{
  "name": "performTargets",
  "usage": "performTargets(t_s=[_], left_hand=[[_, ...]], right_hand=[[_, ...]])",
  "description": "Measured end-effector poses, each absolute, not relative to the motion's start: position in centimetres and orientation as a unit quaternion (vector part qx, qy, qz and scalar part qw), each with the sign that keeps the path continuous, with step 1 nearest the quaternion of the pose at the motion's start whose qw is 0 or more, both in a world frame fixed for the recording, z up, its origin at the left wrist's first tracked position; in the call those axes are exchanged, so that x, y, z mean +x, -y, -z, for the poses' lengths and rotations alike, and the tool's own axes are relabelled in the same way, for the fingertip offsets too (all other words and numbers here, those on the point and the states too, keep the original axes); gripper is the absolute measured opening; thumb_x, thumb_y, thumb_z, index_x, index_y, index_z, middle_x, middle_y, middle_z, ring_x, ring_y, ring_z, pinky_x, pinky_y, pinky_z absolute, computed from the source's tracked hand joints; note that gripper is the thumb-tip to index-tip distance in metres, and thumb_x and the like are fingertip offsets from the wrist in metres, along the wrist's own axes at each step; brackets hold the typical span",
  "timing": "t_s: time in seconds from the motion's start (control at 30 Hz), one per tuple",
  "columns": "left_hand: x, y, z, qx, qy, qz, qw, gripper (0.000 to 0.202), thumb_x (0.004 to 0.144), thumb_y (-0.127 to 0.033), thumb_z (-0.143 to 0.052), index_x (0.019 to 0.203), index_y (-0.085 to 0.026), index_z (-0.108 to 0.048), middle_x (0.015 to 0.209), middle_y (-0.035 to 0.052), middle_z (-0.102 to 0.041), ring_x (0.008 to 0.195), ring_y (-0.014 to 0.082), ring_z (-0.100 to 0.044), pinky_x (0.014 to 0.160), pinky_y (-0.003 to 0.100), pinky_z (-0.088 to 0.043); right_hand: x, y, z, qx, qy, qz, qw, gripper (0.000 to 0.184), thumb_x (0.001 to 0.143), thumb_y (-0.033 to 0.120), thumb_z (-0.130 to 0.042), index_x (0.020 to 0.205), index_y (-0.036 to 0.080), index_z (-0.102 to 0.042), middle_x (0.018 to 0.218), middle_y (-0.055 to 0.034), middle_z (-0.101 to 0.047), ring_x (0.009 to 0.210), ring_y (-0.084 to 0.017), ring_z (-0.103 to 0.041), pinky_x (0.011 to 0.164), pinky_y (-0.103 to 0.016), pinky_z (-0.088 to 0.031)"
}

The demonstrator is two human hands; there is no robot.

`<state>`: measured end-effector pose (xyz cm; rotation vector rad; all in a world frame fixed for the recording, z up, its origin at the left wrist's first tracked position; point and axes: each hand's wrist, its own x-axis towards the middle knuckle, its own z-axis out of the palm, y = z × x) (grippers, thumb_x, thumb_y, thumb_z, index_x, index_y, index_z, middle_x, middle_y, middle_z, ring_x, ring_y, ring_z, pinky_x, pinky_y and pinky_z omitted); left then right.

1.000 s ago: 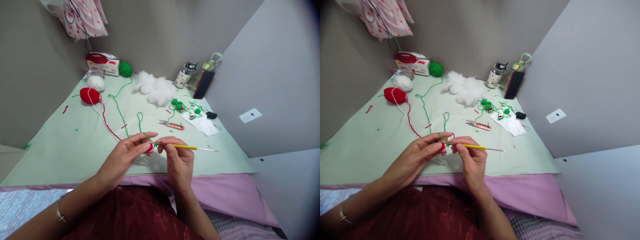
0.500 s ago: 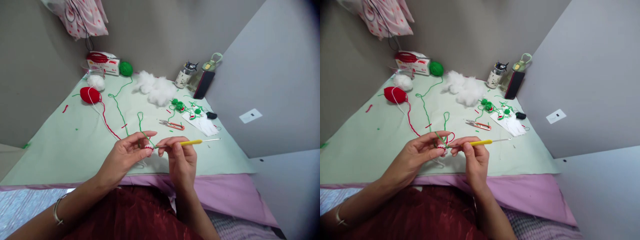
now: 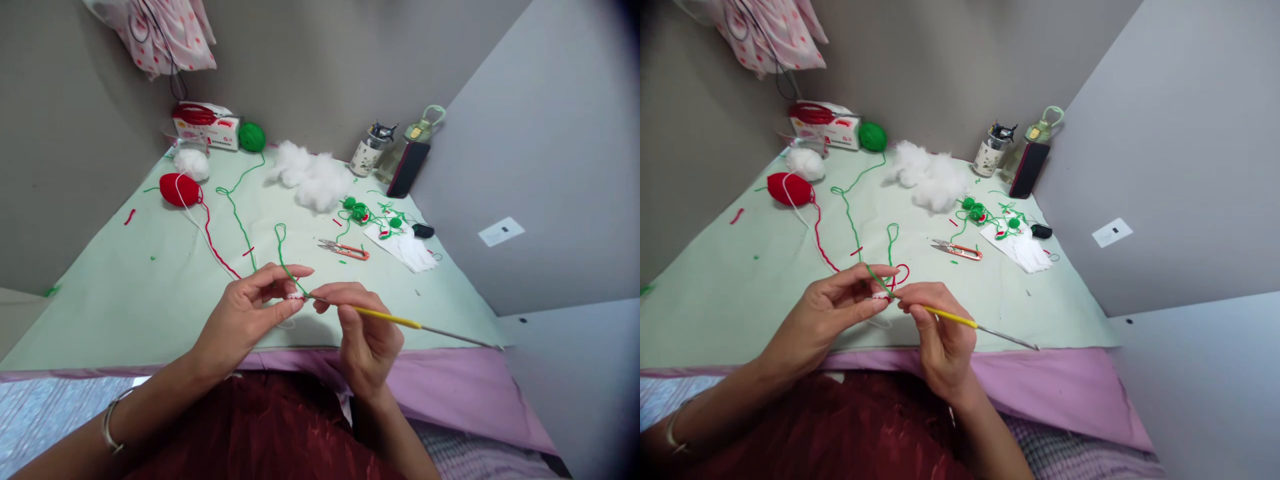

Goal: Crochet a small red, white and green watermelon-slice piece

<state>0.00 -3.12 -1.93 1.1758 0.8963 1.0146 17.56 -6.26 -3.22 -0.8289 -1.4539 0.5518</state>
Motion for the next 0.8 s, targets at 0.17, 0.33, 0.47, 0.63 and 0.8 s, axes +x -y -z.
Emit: performTargets(t_s=[0.17,0.33,0.47,0.63,0.8], left_hand=[[0.1,3.4,1.9,0.527,-0.409,-0.466,0.582,0.028,0.083,-0.027,-0.085,0.111,-0.03,-0.084,0.089,-0.0001,-0.067,0.086,0.0157,-0.064,0.087,0.028,-0.054],[0.4,4.0,1.9,0.551,-0.44,-0.512,0.491,0.015,0.084,-0.022,-0.084,0.097,-0.03,-0.085,0.091,0.0004,-0.072,0.087,0.0173,-0.065,0.096,0.032,-0.052],[0.5,4.0,1.7,0.526,-0.431,-0.5,0.536,0.013,0.081,-0.025,-0.086,0.094,-0.027,-0.084,0.085,0.0008,-0.069,0.092,0.0201,-0.067,0.099,0.035,-0.052],[0.5,3.7,1.8,0.443,-0.393,-0.458,0.663,0.046,0.077,-0.027,-0.09,0.122,-0.028,-0.08,0.084,-0.0017,-0.065,0.087,0.0161,-0.064,0.09,0.03,-0.054],[0.2,3.5,1.9,0.441,-0.373,-0.445,0.685,0.032,0.085,-0.033,-0.087,0.117,-0.033,-0.082,0.086,-0.0022,-0.065,0.083,0.0119,-0.061,0.079,0.022,-0.052]], right_hand=[[17.9,6.3,3.3,-0.365,0.668,-0.215,0.612,0.026,0.103,0.011,-0.054,0.112,0.027,-0.073,0.096,-0.0042,-0.077,0.09,-0.02,-0.073,0.078,-0.037,-0.06],[17.4,6.6,4.2,-0.352,0.707,-0.131,0.599,0.027,0.101,0.012,-0.06,0.119,0.026,-0.074,0.107,-0.0087,-0.079,0.098,-0.022,-0.075,0.078,-0.038,-0.062],[16.7,6.4,4.3,-0.354,0.641,-0.182,0.656,0.023,0.104,0.018,-0.056,0.112,0.028,-0.075,0.097,-0.0053,-0.079,0.09,-0.021,-0.075,0.075,-0.037,-0.062],[16.6,5.8,3.8,-0.371,0.514,-0.345,0.692,0.018,0.106,0.032,-0.057,0.099,0.025,-0.072,0.095,-0.0043,-0.078,0.071,-0.016,-0.07,0.067,-0.034,-0.06],[16.8,5.5,3.7,-0.356,0.482,-0.391,0.699,0.017,0.105,0.033,-0.06,0.097,0.023,-0.071,0.091,-0.0039,-0.08,0.069,-0.015,-0.071,0.065,-0.031,-0.061]])
